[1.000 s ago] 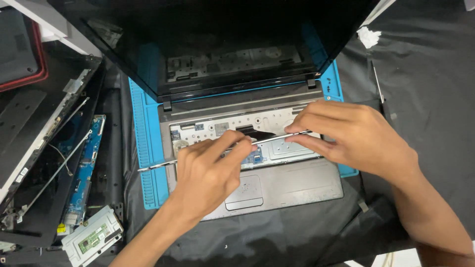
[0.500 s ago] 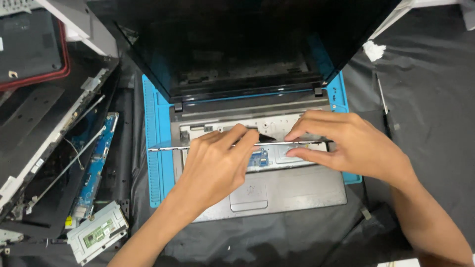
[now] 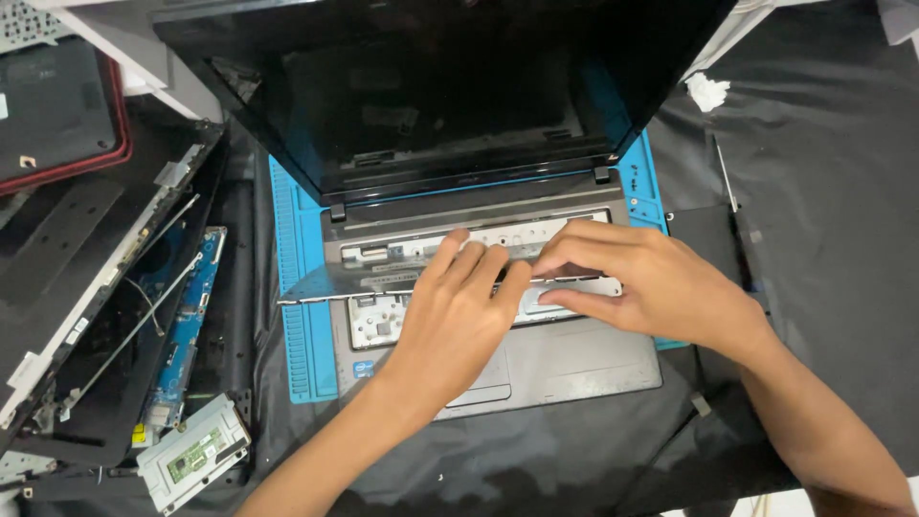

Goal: The recorder is repairing a laptop, including reattaching the keyboard and adjusting cables within the screen housing.

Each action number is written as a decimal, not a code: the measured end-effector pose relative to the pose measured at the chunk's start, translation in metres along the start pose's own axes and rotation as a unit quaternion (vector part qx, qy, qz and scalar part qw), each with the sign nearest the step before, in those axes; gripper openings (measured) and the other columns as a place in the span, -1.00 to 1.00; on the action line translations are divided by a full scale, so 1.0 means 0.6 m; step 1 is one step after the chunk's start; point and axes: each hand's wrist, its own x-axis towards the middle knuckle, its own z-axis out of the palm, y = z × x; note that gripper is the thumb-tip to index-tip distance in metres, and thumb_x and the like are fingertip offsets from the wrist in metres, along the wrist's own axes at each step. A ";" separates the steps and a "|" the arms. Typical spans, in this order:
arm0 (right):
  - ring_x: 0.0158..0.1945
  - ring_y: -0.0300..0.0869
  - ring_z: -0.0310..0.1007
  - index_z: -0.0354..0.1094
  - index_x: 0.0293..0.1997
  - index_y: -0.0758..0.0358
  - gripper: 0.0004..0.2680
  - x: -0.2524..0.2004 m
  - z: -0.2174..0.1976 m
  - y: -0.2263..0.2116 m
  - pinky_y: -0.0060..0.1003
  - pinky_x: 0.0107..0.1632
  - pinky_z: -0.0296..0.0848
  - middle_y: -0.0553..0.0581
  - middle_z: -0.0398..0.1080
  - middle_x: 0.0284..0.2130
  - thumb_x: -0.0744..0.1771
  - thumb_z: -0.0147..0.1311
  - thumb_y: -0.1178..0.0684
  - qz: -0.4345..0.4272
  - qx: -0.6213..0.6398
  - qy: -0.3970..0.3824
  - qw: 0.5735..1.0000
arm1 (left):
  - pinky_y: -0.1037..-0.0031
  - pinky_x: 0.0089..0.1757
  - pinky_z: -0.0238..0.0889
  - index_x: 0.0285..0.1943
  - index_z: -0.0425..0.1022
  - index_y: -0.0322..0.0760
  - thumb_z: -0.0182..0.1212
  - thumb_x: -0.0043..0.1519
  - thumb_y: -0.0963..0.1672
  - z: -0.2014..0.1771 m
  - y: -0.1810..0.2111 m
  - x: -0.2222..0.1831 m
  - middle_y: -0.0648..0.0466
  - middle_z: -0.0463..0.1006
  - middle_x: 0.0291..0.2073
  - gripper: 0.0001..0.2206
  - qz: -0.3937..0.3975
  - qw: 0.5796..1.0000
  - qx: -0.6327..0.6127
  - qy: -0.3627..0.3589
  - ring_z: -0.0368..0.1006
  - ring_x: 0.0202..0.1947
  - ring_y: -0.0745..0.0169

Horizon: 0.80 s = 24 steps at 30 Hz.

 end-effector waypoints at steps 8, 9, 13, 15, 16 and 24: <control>-0.28 -0.16 0.55 0.51 -0.22 0.26 -0.88 -0.012 0.006 0.017 -0.31 -0.26 0.45 0.02 0.54 -0.36 0.26 0.32 0.10 0.031 0.065 0.037 0.997 | 0.12 0.22 0.26 -0.15 0.49 -0.37 0.26 0.00 -0.32 0.028 -0.001 0.001 -0.04 0.47 -0.30 -0.76 -0.007 0.994 -0.088 0.071 0.49 -0.25 0.01; -0.26 -0.16 0.56 0.51 -0.24 0.28 -0.88 -0.012 0.009 0.017 -0.31 -0.22 0.46 0.03 0.55 -0.36 0.26 0.32 0.11 0.026 0.072 0.052 0.996 | 0.13 0.21 0.27 -0.15 0.50 -0.37 0.26 0.00 -0.32 0.030 -0.002 -0.001 -0.03 0.47 -0.32 -0.76 -0.011 0.992 -0.104 0.074 0.48 -0.33 0.05; -0.32 -0.17 0.57 0.51 -0.24 0.29 -0.88 -0.010 0.013 0.020 -0.33 -0.24 0.48 0.05 0.56 -0.36 0.26 0.33 0.11 0.048 0.103 0.066 0.991 | 0.15 0.19 0.28 -0.19 0.47 -0.35 0.28 0.04 -0.32 0.036 -0.007 -0.002 0.01 0.43 -0.37 -0.80 -0.011 0.991 -0.111 0.075 0.49 -0.34 0.07; -0.31 -0.15 0.56 0.51 -0.25 0.29 -0.88 -0.011 0.014 0.019 -0.33 -0.24 0.46 0.04 0.55 -0.38 0.26 0.32 0.12 0.028 0.076 0.077 0.994 | 0.16 0.15 0.24 -0.17 0.48 -0.36 0.28 0.07 -0.31 0.034 -0.008 -0.001 0.00 0.44 -0.36 -0.82 -0.006 0.991 -0.110 0.075 0.48 -0.37 0.06; -0.31 -0.15 0.56 0.51 -0.25 0.29 -0.88 -0.009 0.009 0.017 -0.33 -0.24 0.46 0.04 0.55 -0.38 0.26 0.32 0.12 0.027 0.077 0.075 0.994 | 0.16 0.15 0.24 -0.17 0.48 -0.36 0.28 0.07 -0.31 0.032 -0.009 0.001 0.00 0.44 -0.36 -0.82 -0.008 0.991 -0.110 0.076 0.48 -0.37 0.06; -0.11 -0.02 0.46 0.39 0.17 0.22 -0.68 -0.088 -0.038 -0.098 -0.15 -0.08 0.46 0.11 0.48 -0.09 0.29 0.10 0.04 -0.033 -0.314 0.026 0.948 | 0.15 0.16 0.22 -0.16 0.47 -0.39 0.23 0.00 -0.34 0.031 -0.010 0.009 -0.04 0.46 -0.34 -0.76 -0.005 0.995 -0.091 0.046 0.48 -0.41 0.07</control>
